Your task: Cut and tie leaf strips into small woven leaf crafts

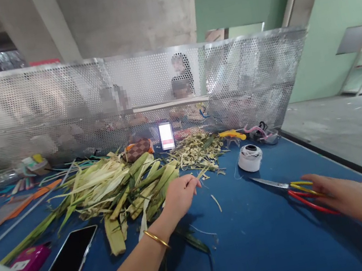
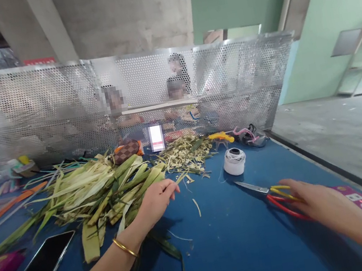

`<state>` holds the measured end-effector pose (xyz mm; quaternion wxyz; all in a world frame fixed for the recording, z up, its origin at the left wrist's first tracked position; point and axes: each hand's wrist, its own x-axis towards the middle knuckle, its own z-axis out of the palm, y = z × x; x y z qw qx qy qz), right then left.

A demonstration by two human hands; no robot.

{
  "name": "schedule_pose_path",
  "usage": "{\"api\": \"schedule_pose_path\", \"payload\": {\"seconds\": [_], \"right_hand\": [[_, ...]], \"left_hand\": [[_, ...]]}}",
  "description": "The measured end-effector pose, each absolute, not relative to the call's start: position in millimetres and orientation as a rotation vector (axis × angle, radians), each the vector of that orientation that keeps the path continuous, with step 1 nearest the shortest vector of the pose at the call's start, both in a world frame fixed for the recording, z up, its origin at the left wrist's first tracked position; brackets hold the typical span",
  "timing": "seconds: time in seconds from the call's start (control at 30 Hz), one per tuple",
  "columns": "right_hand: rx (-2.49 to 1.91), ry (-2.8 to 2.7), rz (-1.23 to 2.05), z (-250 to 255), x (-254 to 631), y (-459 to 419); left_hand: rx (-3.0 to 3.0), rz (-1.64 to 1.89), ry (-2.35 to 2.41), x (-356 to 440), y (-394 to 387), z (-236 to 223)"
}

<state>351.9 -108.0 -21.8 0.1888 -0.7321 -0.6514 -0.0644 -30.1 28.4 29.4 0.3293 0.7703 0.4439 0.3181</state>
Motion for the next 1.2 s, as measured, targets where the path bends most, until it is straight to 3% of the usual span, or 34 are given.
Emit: {"api": "schedule_pose_path", "payload": {"seconds": [0.07,0.23,0.3,0.53,1.03,1.2], "right_hand": [[-2.048,-1.971,-0.229,-7,339,-92],[-1.739,-2.241,-0.837,36,265,-20],[-1.852,-2.402,-0.941,42,243,12],[-1.942,-2.517,-0.852,14,230,69],[-1.821,-2.247,-0.674,-7,224,37],[-1.456,-2.286,-0.562,-9,193,14]], "left_hand": [[1.985,0.827,1.131,-30,28,28],[1.919,0.813,1.099,-29,30,23],[1.892,0.808,1.091,-29,31,21],[1.624,0.792,1.008,-28,29,23],[1.342,0.693,1.038,-28,28,23],[1.295,0.663,1.042,-27,26,24]]}}
